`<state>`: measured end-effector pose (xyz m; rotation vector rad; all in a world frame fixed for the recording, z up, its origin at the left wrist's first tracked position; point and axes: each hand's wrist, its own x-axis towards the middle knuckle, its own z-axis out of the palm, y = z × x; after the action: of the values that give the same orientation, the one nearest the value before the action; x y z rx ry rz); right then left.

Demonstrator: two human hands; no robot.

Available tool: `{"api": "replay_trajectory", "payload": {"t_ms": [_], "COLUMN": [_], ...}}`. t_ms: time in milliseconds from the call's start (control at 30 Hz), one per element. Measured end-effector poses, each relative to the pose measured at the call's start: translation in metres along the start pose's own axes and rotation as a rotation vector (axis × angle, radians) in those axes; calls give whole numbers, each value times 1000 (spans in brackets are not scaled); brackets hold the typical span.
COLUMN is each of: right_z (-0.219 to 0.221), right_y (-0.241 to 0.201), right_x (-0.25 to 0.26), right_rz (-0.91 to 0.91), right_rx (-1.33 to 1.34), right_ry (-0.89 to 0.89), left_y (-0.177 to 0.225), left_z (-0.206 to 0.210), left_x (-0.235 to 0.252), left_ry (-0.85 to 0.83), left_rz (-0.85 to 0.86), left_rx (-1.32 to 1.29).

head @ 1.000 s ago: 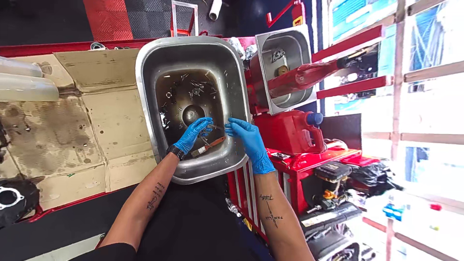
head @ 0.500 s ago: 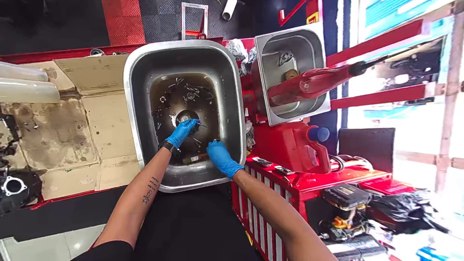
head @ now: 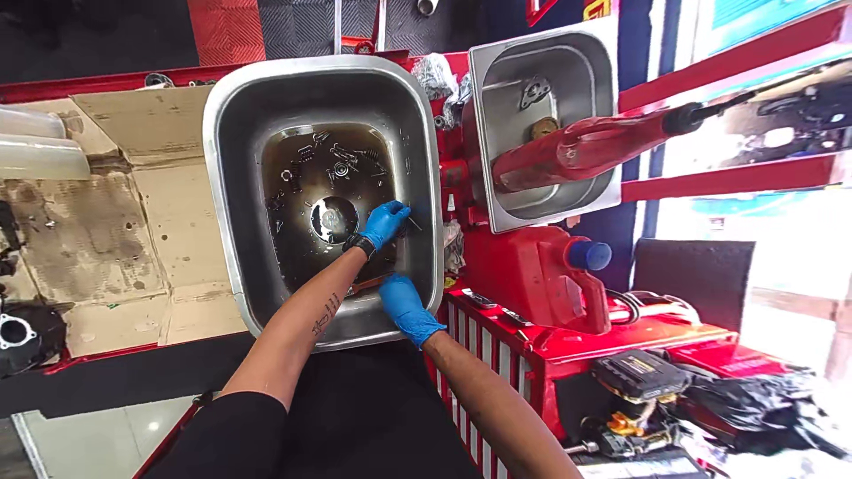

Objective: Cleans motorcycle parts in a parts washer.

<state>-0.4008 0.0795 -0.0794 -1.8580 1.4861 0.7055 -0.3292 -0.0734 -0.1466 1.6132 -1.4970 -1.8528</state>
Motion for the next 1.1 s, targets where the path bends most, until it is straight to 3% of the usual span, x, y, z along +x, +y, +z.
{"api": "replay_trajectory", "payload": {"t_ms": [100,200,433,533,600,767,967,1100], "right_z": [-7,-18,-21,-34,-44,-57,-64,-69], "right_y": [7,10,11,14,12,-7,-29,-22], "right_x": [3,19,35,22,7,-21,-38,-57], "right_rz": [49,159,195,184,160,60,-161,-144], "right_rx": [162,175,158,312,417,582,726,776], "right_ry": [266,389,284,201,196,379,589,641], "left_y": [-4,-7,-3,-1,-2,-29,-42,-52], "left_z": [-2,-1,-16,-37,-51,-54,-65,-76], "left_x": [-2,-5,-18,-40,-68,-136,-170,-183], "left_ry": [62,114,135,197,185,-128,-190,-271], "left_rz": [-11,-10,56,102,103,-59,-91,-27], "left_rx": [35,76,232,212,134,-290,-910,-1106]}}
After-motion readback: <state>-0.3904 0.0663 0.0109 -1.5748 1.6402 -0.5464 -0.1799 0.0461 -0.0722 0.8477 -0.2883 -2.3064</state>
